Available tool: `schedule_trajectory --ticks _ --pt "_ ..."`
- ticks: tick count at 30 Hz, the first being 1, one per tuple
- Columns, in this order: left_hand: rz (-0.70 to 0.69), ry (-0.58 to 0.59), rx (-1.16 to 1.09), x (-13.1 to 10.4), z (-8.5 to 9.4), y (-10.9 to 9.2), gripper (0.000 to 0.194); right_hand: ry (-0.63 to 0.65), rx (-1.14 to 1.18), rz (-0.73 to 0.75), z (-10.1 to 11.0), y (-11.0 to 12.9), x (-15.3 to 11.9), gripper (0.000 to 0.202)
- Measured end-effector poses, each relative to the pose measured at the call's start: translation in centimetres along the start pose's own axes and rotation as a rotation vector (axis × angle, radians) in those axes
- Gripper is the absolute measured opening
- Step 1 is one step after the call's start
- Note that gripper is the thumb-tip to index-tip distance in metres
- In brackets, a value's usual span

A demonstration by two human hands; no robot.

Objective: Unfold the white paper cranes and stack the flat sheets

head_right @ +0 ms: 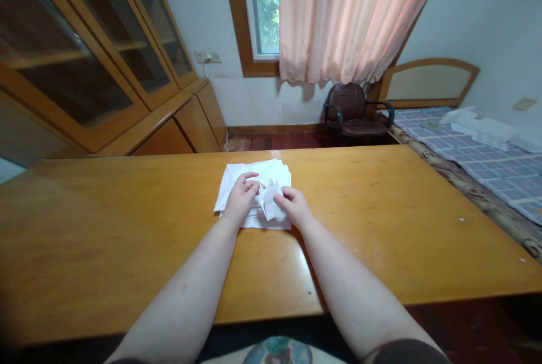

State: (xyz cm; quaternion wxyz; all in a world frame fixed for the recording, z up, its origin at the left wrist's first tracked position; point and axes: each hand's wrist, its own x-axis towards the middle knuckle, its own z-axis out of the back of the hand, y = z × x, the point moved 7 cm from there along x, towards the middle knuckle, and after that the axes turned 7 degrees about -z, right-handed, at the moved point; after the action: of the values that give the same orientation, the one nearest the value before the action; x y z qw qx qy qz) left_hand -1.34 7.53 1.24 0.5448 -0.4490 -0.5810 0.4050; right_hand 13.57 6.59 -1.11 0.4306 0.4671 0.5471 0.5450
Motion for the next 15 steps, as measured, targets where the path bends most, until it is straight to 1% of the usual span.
schedule_trajectory --ticks 4,8,10,13,15 --pt "-0.035 -0.021 0.022 0.1 0.1 0.0 0.016 -0.054 -0.037 0.053 0.3 0.6 0.0 0.031" --pt "-0.052 -0.004 0.087 0.0 0.1 0.0 0.019 -0.057 -0.172 0.171 0.1 1.5 -0.2 0.028" --pt "-0.039 -0.028 0.111 0.0 0.2 0.1 0.019 -0.039 -0.244 0.226 -0.1 1.9 -0.4 0.027" --pt "0.009 -0.055 0.064 -0.1 0.4 0.4 0.022 -0.020 -0.295 0.265 -0.3 2.2 -0.6 0.026" --pt "0.041 -0.051 0.008 -0.1 0.3 0.5 0.030 -0.019 -0.283 0.263 -0.2 2.1 -0.6 0.026"
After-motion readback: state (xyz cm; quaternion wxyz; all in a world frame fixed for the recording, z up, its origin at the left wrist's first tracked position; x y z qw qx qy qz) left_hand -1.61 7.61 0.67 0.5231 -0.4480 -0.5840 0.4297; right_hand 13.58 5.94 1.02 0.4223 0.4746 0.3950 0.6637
